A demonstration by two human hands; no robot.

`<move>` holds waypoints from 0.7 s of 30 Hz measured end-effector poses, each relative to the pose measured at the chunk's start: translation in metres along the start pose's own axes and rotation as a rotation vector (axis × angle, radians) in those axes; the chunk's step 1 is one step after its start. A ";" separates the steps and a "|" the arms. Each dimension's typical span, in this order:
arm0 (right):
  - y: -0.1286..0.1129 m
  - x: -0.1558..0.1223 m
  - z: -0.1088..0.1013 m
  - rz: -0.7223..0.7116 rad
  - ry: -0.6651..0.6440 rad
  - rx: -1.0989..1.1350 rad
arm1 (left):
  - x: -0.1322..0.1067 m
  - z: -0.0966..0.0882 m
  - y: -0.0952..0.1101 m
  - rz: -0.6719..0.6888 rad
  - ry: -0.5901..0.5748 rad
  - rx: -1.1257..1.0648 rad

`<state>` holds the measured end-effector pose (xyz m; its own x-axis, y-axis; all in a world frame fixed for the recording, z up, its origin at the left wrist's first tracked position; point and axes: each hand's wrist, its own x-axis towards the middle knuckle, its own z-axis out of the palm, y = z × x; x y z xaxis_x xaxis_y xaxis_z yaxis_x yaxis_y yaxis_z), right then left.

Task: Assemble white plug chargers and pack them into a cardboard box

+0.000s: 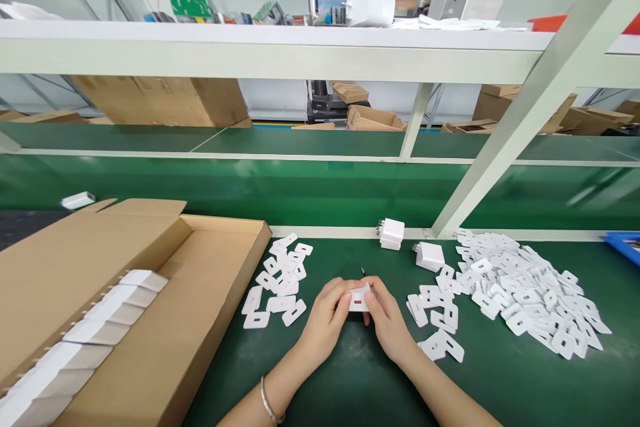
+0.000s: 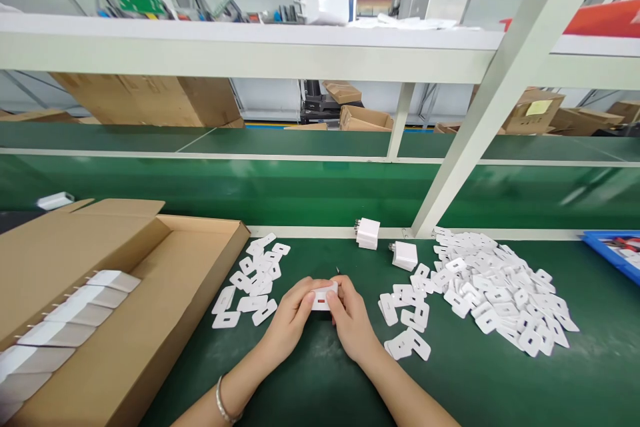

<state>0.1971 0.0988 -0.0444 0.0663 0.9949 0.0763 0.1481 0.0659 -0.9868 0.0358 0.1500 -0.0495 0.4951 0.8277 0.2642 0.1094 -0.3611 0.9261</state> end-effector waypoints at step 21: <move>0.002 0.001 -0.002 0.009 -0.048 -0.011 | 0.000 -0.006 -0.007 0.011 -0.075 -0.027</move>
<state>0.1995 0.0996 -0.0463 0.0202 0.9980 0.0607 0.1589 0.0568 -0.9857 0.0299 0.1551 -0.0548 0.5596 0.7887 0.2545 0.0807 -0.3575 0.9304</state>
